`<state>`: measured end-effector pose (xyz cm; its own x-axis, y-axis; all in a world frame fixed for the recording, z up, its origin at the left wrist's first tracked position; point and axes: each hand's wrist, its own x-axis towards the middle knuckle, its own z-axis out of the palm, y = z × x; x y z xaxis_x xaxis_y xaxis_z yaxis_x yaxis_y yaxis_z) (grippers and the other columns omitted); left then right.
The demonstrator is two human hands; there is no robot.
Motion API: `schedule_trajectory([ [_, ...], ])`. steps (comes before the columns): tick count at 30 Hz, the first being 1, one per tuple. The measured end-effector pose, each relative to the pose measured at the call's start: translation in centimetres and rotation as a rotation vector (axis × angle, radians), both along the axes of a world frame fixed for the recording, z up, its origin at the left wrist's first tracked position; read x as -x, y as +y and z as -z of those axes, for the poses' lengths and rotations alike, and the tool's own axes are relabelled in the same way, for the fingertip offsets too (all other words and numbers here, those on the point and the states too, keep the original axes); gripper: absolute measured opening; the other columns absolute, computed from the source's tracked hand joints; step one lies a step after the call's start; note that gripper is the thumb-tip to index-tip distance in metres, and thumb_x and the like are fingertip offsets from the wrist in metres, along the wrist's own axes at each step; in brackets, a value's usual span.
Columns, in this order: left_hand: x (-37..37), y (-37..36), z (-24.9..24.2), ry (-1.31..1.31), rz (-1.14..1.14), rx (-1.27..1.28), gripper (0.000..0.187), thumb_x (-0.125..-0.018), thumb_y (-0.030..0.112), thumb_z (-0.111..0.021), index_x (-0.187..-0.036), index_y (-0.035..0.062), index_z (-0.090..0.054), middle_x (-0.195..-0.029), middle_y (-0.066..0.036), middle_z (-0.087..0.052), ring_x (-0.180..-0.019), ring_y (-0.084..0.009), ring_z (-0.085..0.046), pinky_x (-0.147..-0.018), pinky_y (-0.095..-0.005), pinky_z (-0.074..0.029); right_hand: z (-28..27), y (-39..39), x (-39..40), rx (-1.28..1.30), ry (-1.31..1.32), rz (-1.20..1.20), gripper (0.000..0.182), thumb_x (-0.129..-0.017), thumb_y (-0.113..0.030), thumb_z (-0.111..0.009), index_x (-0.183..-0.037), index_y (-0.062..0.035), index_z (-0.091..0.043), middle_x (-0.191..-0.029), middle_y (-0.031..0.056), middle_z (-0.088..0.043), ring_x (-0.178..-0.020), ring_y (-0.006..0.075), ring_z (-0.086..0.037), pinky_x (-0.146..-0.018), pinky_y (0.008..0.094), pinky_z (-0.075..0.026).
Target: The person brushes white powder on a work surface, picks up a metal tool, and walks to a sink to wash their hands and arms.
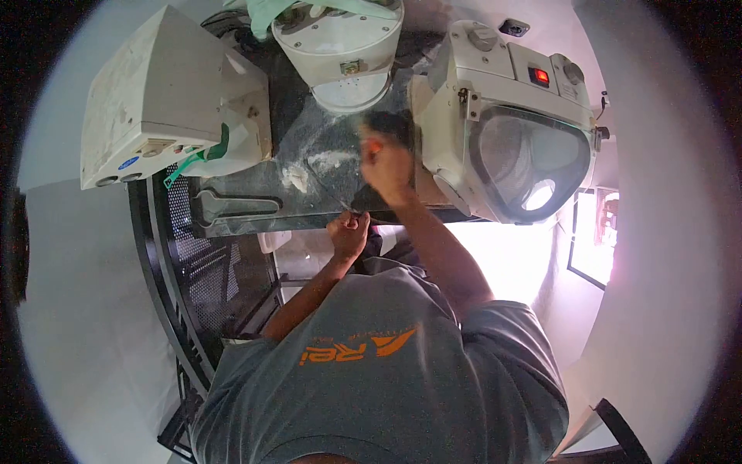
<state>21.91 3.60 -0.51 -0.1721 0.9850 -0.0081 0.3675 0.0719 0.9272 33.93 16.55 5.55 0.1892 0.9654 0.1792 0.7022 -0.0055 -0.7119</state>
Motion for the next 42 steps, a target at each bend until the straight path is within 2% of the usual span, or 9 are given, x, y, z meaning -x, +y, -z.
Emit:
schedule_trajectory([
  [3,0.2,0.1,-0.7,0.000,0.031,-0.082,0.035,-0.078,0.017,-0.073,-0.059,0.0035,-0.048,-0.051,-0.003,-0.049,-0.049,-0.0093,-0.043,-0.047,-0.0298,-0.037,-0.1,-0.6,-2.8,0.062,-0.271,0.078,0.014,-0.083,-0.017,-0.060,-0.091,-0.0074,-0.065,-0.080,0.0175,-0.066,-0.070,0.0383,-0.064,-0.061,0.0462,-0.052],
  [13,0.3,-1.3,2.8,-0.180,0.027,-0.019,0.027,-0.078,0.016,-0.072,-0.062,0.0042,-0.054,-0.054,-0.005,-0.053,-0.048,-0.0109,-0.046,-0.047,-0.0285,-0.038,2.1,-1.1,6.0,-0.115,0.215,-0.192,0.009,-0.076,-0.012,-0.064,-0.083,-0.0056,-0.066,-0.074,0.0177,-0.065,-0.069,0.0371,-0.065,-0.061,0.0435,-0.052],
  [18,0.1,-0.2,1.1,-0.067,0.030,-0.060,0.033,-0.079,0.014,-0.072,-0.060,0.0029,-0.047,-0.053,0.000,-0.049,-0.053,-0.0061,-0.039,-0.047,-0.0272,-0.035,0.2,2.0,-0.4,-0.122,0.075,0.136,0.016,-0.074,-0.010,-0.066,-0.090,-0.0060,-0.066,-0.079,0.0162,-0.066,-0.074,0.0364,-0.065,-0.064,0.0442,-0.052],
  [21,0.0,0.8,-1.6,0.018,0.054,0.007,0.032,-0.078,0.014,-0.072,-0.061,0.0027,-0.048,-0.052,-0.001,-0.048,-0.052,-0.0066,-0.040,-0.048,-0.0281,-0.036,1.0,5.1,-3.1,-0.100,-0.257,0.140,0.021,-0.074,-0.009,-0.066,-0.094,-0.0064,-0.064,-0.081,0.0154,-0.065,-0.076,0.0360,-0.065,-0.065,0.0456,-0.052],
  [28,0.1,-0.3,1.3,-0.046,0.008,0.034,0.030,-0.076,0.019,-0.072,-0.059,0.0049,-0.052,-0.050,-0.004,-0.049,-0.049,-0.0100,-0.044,-0.047,-0.0304,-0.038,3.6,3.8,5.3,-0.104,-0.306,-0.231,0.027,-0.071,-0.012,-0.066,-0.097,-0.0086,-0.063,-0.090,0.0144,-0.066,-0.077,0.0359,-0.066,-0.069,0.0456,-0.054],
  [29,0.2,-0.6,1.6,-0.033,0.008,0.038,0.029,-0.076,0.018,-0.072,-0.060,0.0052,-0.052,-0.050,-0.004,-0.049,-0.048,-0.0107,-0.044,-0.047,-0.0305,-0.038,3.6,3.7,5.6,0.061,-0.171,-0.321,0.026,-0.071,-0.012,-0.066,-0.097,-0.0104,-0.065,-0.091,0.0142,-0.066,-0.080,0.0358,-0.065,-0.071,0.0453,-0.054],
  [32,0.2,-0.9,1.2,-0.021,-0.002,0.039,0.027,-0.075,0.018,-0.073,-0.060,0.0057,-0.055,-0.050,-0.006,-0.050,-0.046,-0.0138,-0.046,-0.046,-0.0310,-0.038,2.6,3.8,6.5,-0.201,0.078,-0.339,0.017,-0.075,-0.004,-0.062,-0.090,-0.0081,-0.066,-0.086,0.0141,-0.066,-0.079,0.0333,-0.066,-0.068,0.0424,-0.053],
  [34,0.2,-0.8,0.0,-0.042,-0.018,0.037,0.025,-0.073,0.019,-0.074,-0.061,0.0056,-0.058,-0.051,-0.008,-0.052,-0.043,-0.0173,-0.050,-0.044,-0.0317,-0.039,1.2,5.0,5.5,-0.202,0.016,-0.290,0.017,-0.075,-0.002,-0.061,-0.089,-0.0085,-0.067,-0.089,0.0143,-0.067,-0.080,0.0338,-0.066,-0.069,0.0416,-0.053],
  [42,0.3,-1.1,0.3,-0.062,-0.007,0.027,0.024,-0.077,0.018,-0.073,-0.063,0.0058,-0.057,-0.049,-0.005,-0.048,-0.045,-0.0118,-0.043,-0.045,-0.0311,-0.037,3.4,2.6,6.9,-0.082,0.163,-0.646,0.013,-0.079,0.000,-0.057,-0.088,-0.0025,-0.066,-0.095,0.0152,-0.069,-0.084,0.0349,-0.067,-0.072,0.0388,-0.053],
])
